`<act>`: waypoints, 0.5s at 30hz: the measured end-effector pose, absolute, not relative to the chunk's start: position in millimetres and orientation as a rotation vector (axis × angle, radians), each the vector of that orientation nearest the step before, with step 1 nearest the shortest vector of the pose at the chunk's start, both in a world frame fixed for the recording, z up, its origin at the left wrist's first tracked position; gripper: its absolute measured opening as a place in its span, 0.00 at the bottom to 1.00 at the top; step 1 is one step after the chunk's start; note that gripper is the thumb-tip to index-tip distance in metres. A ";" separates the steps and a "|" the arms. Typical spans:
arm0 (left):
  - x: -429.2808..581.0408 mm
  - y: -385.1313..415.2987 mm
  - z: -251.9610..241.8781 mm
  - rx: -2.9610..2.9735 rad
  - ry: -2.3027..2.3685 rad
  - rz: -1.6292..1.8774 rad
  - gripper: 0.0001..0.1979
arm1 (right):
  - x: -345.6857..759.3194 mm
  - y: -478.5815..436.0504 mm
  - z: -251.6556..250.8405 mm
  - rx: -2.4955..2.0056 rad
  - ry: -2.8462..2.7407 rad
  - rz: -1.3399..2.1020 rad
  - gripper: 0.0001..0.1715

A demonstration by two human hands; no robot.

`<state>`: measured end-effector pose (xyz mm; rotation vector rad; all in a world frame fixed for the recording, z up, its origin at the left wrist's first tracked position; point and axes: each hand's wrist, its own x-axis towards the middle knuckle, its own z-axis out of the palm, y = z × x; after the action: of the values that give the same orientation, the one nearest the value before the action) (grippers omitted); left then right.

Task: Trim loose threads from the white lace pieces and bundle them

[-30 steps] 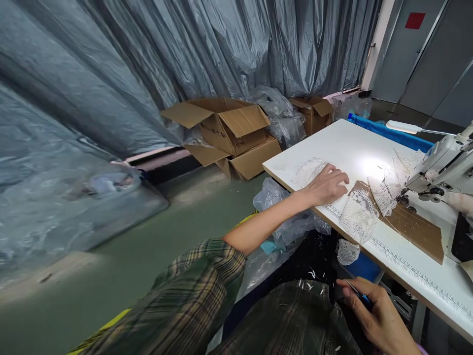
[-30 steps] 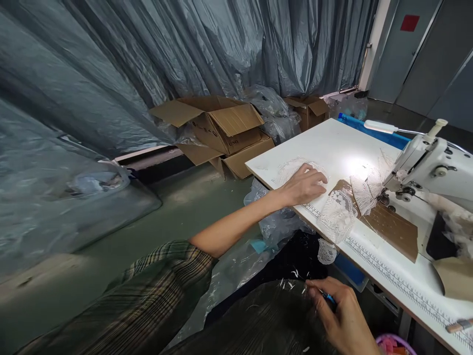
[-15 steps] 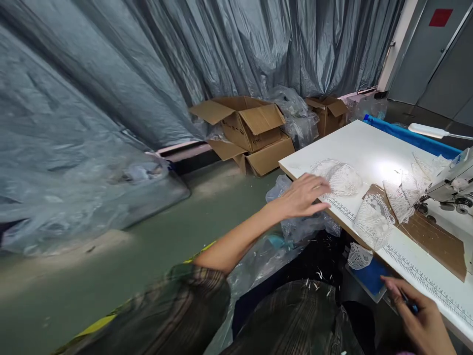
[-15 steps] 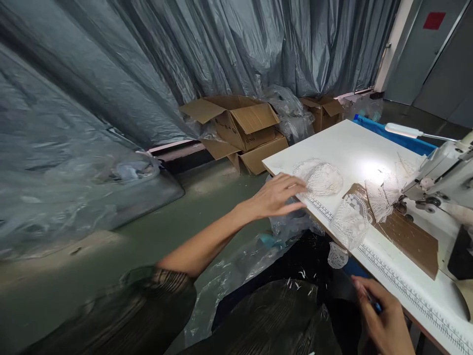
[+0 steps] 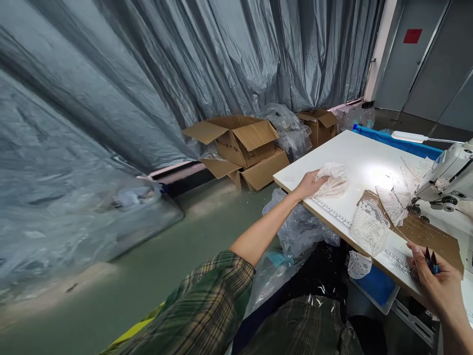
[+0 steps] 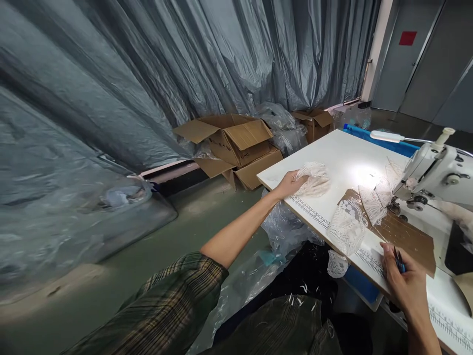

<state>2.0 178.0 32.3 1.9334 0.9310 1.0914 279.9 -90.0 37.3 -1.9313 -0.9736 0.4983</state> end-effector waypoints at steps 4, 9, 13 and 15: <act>3.5 175.8 35.2 1.798 0.969 1.070 0.30 | 280.0 -89.0 33.3 -1.883 -1.009 0.557 0.32; 2.8 168.4 37.6 1.861 0.963 1.020 0.31 | 277.7 -89.0 35.7 -1.901 -0.994 0.534 0.31; 2.3 165.3 42.0 2.284 0.897 0.850 0.28 | 274.2 -90.0 41.2 -1.899 -1.019 0.522 0.30; 3.2 168.2 42.4 2.451 0.873 0.775 0.24 | 274.0 -90.5 40.9 -1.883 -1.032 0.499 0.29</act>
<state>3.2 168.2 42.4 2.4509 0.8726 0.7748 274.0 -90.5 40.9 -1.8825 -1.0320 0.4992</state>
